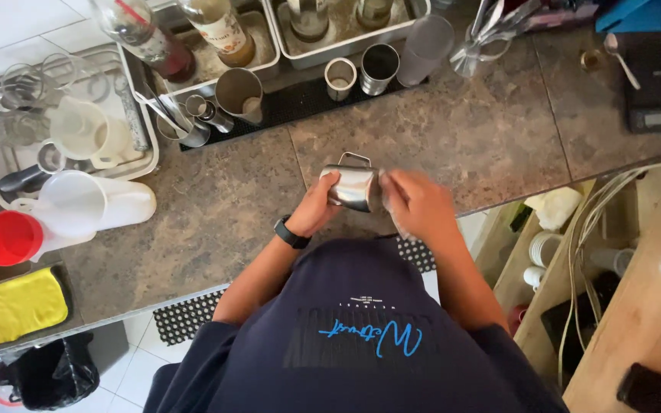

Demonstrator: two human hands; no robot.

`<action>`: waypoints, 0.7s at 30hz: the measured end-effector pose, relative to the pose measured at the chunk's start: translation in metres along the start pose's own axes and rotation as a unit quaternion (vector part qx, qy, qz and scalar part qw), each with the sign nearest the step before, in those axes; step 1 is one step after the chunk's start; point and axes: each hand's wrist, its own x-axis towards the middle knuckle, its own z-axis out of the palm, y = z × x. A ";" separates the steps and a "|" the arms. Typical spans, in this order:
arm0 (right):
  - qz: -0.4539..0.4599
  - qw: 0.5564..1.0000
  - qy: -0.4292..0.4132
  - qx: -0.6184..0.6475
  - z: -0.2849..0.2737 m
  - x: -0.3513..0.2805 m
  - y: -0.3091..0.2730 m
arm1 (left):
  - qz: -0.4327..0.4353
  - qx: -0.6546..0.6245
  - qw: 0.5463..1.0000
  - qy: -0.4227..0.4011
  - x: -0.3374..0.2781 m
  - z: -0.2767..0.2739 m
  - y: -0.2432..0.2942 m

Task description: Wiping a coffee shop counter with a cloth.

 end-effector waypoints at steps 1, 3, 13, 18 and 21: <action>0.004 1.000 0.000 0.000 0.004 -0.002 0.001 | -0.003 0.002 1.000 0.000 0.007 -0.005 -0.009; -0.020 0.999 0.034 -0.022 0.012 -0.002 0.002 | 0.035 0.012 0.999 0.017 0.022 -0.015 -0.023; -0.049 0.998 0.038 -0.005 -0.005 0.000 0.002 | 0.226 0.388 0.883 -0.139 -0.027 0.001 0.046; 0.012 0.964 -0.089 0.250 0.003 0.004 0.024 | 0.223 0.381 0.846 -0.298 -0.036 0.001 0.062; -0.011 0.967 -0.066 0.245 -0.005 0.003 0.019 | 0.233 0.384 0.842 -0.300 -0.037 -0.001 0.064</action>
